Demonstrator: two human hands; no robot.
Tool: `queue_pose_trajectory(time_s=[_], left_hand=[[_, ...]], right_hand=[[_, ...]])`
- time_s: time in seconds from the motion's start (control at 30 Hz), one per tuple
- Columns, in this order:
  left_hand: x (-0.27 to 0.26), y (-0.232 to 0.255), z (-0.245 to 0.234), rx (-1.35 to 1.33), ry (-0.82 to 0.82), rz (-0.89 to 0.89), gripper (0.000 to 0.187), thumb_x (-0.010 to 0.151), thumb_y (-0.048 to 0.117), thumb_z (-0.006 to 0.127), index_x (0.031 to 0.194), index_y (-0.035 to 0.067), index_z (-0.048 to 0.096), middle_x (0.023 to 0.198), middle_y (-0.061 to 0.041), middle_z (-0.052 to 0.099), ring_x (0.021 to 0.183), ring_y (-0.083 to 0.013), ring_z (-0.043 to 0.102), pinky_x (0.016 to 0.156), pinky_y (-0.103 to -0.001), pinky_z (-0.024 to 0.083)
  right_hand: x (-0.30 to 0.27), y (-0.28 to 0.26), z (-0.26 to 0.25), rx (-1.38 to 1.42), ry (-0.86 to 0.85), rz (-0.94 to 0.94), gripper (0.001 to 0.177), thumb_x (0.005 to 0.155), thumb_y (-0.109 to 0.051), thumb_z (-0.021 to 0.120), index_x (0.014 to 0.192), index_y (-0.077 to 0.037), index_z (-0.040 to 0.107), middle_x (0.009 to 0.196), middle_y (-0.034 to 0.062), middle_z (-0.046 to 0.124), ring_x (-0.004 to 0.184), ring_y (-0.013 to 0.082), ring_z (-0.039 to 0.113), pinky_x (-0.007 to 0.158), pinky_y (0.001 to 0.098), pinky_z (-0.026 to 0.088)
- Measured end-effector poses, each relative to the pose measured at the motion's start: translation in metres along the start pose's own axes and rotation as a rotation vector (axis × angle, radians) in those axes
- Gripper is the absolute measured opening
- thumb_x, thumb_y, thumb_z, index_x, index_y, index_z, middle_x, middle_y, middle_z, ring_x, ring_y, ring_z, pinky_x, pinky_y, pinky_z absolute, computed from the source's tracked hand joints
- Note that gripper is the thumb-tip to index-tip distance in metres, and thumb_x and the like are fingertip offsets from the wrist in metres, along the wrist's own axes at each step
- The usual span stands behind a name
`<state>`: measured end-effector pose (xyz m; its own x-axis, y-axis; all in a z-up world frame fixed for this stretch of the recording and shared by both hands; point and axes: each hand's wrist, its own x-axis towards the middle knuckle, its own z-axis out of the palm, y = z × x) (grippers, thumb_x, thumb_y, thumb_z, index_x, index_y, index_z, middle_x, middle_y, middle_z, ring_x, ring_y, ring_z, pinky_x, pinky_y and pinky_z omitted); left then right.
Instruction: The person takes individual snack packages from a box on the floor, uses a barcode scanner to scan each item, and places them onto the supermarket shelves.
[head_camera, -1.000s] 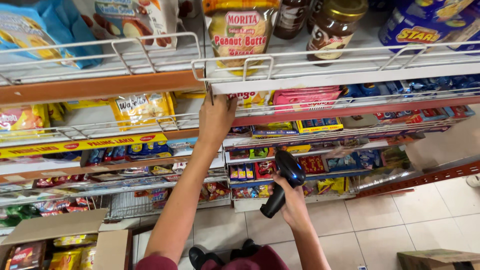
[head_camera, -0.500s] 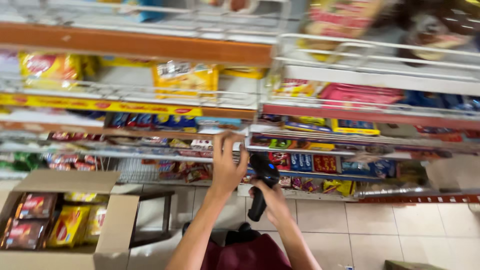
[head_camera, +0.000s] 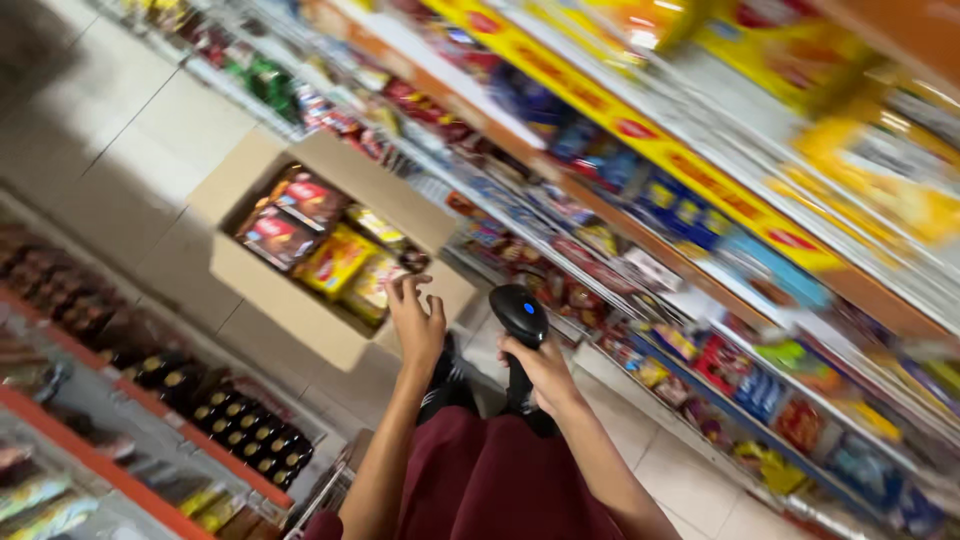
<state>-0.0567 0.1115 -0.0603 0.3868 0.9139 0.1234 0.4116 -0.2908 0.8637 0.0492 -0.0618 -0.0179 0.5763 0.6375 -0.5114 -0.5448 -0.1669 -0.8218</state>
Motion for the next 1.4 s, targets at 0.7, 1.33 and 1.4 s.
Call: queue_pose_trajectory(time_s=[0.7,1.33,1.4], left_hand=[[0.156,-0.232,0.083,0.099,-0.177,-0.607,0.061,0.081,0.02,0.077,0.127,0.0,0.043,0.1,-0.034,0.07,0.098,-0.0521,0.067,0.086,-0.057,0.054],[0.123,-0.222,-0.009,-0.151,-0.279,-0.818,0.044,0.085,0.018,0.071,0.119,-0.001,0.053,0.098,-0.019,0.072,0.08,-0.0315,0.074,0.069,-0.045,0.062],[0.111,-0.228,-0.029,-0.586,-0.402,-0.71,0.031,0.091,0.009,0.064,0.117,-0.004,0.057,0.101,-0.014,0.071,0.086,-0.0228,0.069,0.073,-0.041,0.056]], right_hand=[[0.069,0.018,0.105,-0.168,0.114,0.243,0.018,0.087,-0.01,0.073,0.103,-0.005,0.066,0.091,0.0046,0.068,0.077,0.0149,0.067,0.069,0.0313,0.056],[0.079,0.019,0.098,-0.319,0.1,0.122,0.011,0.086,-0.007,0.071,0.096,-0.002,0.068,0.082,0.0052,0.069,0.071,0.0144,0.067,0.066,0.03,0.056],[0.079,0.019,0.091,-0.403,0.094,0.122,0.01,0.086,-0.007,0.071,0.094,-0.002,0.068,0.077,0.0066,0.069,0.068,0.0146,0.067,0.065,0.0299,0.056]])
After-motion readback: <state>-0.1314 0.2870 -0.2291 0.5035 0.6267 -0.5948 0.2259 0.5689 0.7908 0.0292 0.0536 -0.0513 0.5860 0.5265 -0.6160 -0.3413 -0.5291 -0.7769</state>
